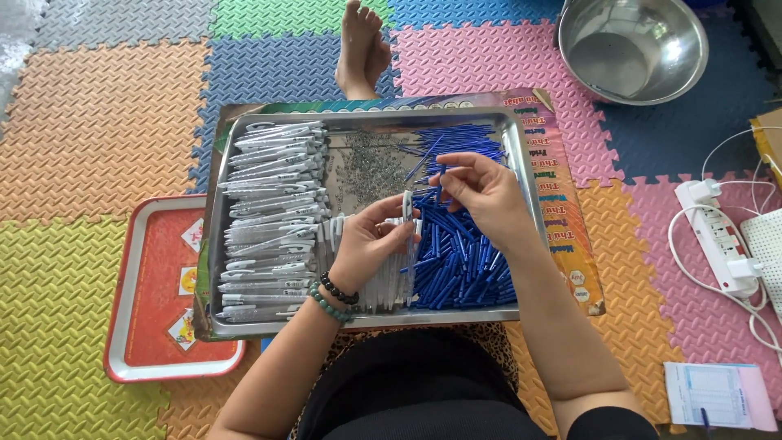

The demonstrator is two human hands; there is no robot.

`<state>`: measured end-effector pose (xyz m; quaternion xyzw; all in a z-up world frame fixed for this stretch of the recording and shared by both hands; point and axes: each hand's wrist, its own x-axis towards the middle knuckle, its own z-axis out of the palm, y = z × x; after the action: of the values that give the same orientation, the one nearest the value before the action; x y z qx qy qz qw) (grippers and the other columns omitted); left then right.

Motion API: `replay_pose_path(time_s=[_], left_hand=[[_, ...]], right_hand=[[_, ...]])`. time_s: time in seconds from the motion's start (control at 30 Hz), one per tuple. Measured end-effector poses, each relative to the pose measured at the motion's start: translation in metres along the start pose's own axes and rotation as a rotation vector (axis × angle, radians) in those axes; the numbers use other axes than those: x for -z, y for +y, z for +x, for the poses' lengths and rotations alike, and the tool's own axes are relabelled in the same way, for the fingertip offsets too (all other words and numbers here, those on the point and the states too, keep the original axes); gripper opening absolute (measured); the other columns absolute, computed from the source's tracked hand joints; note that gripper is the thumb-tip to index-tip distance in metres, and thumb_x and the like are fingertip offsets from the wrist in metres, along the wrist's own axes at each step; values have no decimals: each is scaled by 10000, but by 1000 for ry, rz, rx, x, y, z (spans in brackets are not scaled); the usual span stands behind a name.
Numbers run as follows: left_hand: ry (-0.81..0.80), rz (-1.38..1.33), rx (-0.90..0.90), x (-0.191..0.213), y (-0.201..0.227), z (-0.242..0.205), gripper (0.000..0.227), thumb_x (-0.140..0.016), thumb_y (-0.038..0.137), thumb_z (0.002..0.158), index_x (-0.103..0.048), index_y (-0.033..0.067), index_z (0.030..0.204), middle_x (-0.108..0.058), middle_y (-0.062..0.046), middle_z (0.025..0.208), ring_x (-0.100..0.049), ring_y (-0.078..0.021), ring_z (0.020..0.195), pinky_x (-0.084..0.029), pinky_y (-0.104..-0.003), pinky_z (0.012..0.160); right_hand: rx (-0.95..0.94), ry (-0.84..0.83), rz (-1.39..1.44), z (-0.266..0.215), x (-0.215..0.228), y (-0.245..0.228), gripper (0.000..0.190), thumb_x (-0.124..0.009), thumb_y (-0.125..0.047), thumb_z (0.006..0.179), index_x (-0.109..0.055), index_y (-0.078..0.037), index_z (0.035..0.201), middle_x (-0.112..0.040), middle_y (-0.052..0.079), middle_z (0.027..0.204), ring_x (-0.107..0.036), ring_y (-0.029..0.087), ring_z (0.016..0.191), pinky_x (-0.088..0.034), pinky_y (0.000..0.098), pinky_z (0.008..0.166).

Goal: Assembling ballpoint pens by manually inserting blue ink refills into white plastic barrels.

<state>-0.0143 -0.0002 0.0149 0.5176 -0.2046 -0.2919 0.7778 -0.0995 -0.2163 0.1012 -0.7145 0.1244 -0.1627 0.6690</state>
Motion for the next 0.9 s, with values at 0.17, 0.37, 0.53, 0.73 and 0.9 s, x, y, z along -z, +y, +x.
replay_pose_path(time_s=[0.17, 0.37, 0.53, 0.73, 0.9], left_hand=[[-35, 72, -44, -4, -1, -1, 508, -827, 28, 1010, -711, 25, 1504, -840, -212, 1196, -845, -228, 854, -758, -419, 698], [-19, 117, -68, -6, 2, -2, 462, -813, 38, 1027, -744, 44, 1484, -846, -212, 1150, -803, -191, 806, -755, -422, 666], [-21, 178, -109, -5, 1, -3, 452, -812, 42, 1028, -752, 48, 1476, -853, -202, 1138, -773, -159, 814, -731, -345, 617], [-20, 273, -147, -2, 0, 1, 448, -818, 67, 1035, -760, 77, 1479, -859, -203, 1142, -760, -155, 791, -709, -301, 596], [36, 388, -191, 0, 0, -1, 404, -800, 89, 1055, -780, 89, 1458, -872, -166, 1140, -762, -160, 765, -685, -287, 613]], right_hand=[[24, 26, 89, 10, -3, -2, 311, -752, -75, 1099, -731, -48, 1408, -824, 196, 1125, -823, 246, 916, -706, 327, 760], [56, -2, 132, 12, -1, 10, 303, -746, -74, 1099, -724, -48, 1400, -824, 213, 1157, -837, 282, 949, -718, 371, 808], [48, 15, 180, 13, -2, 18, 285, -776, -75, 1078, -728, -37, 1357, -833, 195, 1122, -842, 261, 917, -724, 362, 780], [46, 21, 193, 12, -5, 20, 269, -795, -64, 1061, -730, -26, 1320, -844, 193, 1104, -849, 249, 891, -732, 359, 742], [28, 19, 202, 10, -4, 28, 214, -809, -48, 1046, -743, -19, 1248, -840, 220, 1060, -864, 293, 886, -733, 394, 746]])
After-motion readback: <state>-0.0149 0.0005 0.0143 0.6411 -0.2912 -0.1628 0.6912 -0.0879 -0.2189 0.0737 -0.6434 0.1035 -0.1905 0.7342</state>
